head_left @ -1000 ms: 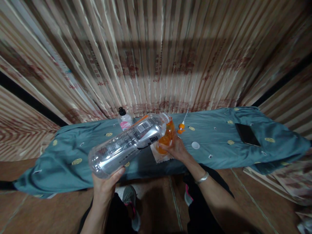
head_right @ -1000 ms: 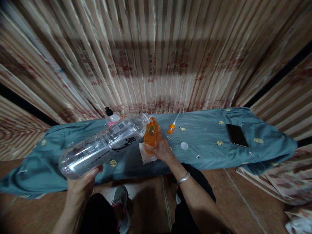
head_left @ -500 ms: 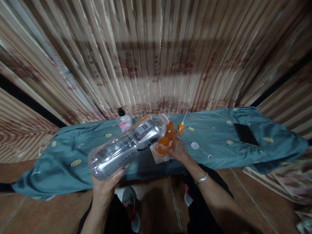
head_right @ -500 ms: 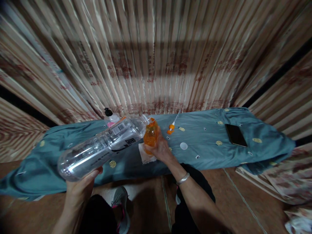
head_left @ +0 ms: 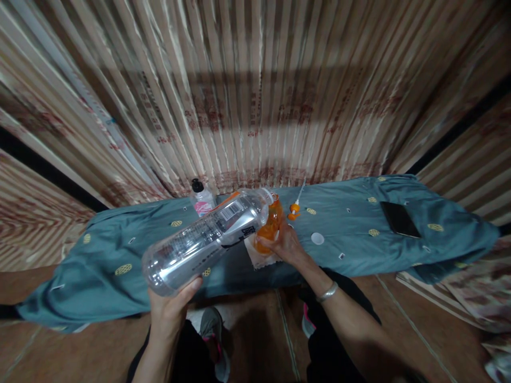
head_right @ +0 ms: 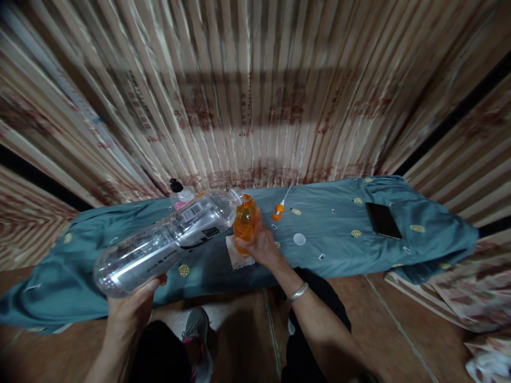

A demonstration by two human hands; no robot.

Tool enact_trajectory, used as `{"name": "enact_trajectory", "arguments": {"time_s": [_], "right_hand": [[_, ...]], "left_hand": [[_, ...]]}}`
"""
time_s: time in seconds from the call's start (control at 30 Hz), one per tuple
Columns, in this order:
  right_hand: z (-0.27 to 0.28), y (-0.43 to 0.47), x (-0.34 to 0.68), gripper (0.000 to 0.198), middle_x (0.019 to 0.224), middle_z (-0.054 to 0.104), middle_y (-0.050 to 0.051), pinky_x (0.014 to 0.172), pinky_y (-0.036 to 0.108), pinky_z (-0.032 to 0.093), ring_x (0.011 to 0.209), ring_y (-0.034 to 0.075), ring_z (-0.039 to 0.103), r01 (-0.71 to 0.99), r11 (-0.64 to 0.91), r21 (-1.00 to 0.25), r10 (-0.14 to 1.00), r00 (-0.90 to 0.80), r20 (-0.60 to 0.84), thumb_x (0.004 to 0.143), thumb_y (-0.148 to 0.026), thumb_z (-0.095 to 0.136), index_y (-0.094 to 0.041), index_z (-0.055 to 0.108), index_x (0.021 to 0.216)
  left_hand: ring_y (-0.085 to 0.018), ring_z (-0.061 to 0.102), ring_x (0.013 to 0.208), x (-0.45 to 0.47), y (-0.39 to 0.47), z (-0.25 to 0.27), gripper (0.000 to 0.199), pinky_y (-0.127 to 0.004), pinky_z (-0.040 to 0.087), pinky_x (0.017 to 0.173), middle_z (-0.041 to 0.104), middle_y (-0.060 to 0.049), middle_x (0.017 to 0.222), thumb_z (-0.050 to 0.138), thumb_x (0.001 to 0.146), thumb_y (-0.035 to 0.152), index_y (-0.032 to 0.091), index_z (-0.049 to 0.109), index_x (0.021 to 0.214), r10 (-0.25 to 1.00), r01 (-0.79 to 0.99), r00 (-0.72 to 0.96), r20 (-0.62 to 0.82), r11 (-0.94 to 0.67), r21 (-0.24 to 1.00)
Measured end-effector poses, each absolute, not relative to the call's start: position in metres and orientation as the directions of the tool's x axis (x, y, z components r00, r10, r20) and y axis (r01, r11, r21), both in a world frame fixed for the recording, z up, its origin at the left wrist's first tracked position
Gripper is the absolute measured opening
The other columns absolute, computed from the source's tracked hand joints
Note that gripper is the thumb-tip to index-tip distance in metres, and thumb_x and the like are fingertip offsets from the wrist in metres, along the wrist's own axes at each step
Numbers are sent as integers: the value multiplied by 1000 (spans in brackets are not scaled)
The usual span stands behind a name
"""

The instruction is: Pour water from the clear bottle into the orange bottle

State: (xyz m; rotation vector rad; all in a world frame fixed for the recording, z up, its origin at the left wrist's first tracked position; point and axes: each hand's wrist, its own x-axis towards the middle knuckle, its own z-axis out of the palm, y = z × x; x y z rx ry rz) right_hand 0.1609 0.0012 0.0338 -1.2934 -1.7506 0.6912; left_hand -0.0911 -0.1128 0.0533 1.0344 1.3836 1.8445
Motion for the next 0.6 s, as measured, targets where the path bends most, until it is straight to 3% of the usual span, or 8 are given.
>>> {"name": "enact_trajectory", "arguments": {"time_s": [0.23, 0.43, 0.6], "right_hand": [[35, 1, 163, 90, 121, 68, 15, 99, 52, 51, 103, 33, 69, 505, 342, -793, 938, -139, 316, 73, -35, 79, -15, 35, 148], [28, 3, 162, 96, 133, 64, 17, 98, 49, 53, 114, 33, 66, 479, 348, -806, 937, -134, 324, 71, -34, 80, -16, 28, 150], [28, 3, 162, 99, 134, 62, 19, 102, 53, 50, 121, 35, 63, 478, 325, -816, 945, -127, 302, 71, -37, 79, -15, 26, 152]], "left_hand": [[-21, 66, 80, -93, -112, 50, 61, -31, 56, 67, 73, -6, 97, 89, 52, 27, 18, 69, 109, 835, -112, -516, 193, -289, 951], [-25, 68, 83, -88, -111, 54, 80, -34, 57, 67, 71, -8, 107, 88, 54, 34, 21, 61, 128, 812, -32, -528, 249, -312, 950], [-24, 67, 76, -91, -113, 52, 69, -33, 56, 63, 70, -5, 86, 88, 55, 33, 19, 66, 119, 819, -38, -527, 227, -289, 956]]}}
